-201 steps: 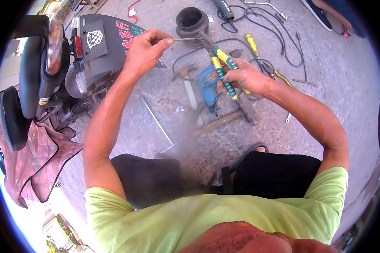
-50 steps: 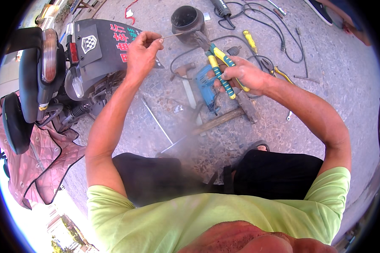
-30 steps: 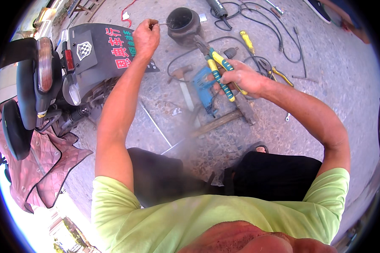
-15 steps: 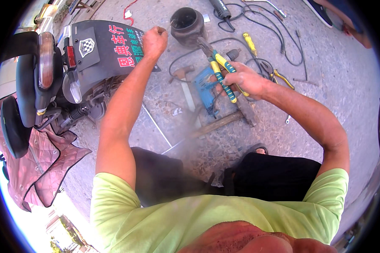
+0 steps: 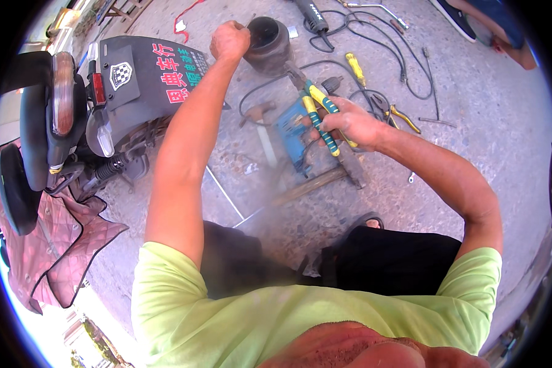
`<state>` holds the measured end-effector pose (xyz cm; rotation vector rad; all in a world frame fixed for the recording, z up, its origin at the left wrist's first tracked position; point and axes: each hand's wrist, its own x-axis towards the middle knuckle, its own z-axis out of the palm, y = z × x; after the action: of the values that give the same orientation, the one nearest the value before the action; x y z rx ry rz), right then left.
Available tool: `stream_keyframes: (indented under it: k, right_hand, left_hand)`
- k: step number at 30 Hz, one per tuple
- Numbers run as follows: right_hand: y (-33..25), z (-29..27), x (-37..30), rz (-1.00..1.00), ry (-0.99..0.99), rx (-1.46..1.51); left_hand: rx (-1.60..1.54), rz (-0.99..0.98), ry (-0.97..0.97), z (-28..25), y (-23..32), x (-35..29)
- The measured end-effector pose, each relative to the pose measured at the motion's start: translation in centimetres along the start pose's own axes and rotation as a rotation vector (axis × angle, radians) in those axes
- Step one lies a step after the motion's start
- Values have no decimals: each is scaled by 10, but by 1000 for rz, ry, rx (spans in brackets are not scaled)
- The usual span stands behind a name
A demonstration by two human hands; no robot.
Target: The person unscrews a component from the rear of a scooter, handles a small metal part by hand, and uses pliers to manipulate a thin metal rod.
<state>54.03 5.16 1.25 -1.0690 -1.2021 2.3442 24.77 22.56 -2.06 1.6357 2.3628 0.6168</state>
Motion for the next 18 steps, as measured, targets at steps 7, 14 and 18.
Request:
stream_keyframes:
  k: [7, 14, 18]
  right_hand:
    - [-1, -1, -2, -2, -2, -1]
    - [0, -3, 1, -7, -10, -14]
    - [0, -4, 7, 17, -34, -9]
  left_hand:
    - [98, 64, 60, 6, -5, 0]
    - [43, 115, 117, 7, -9, -6]
    - [-17, 243, 168, -8, -15, -20]
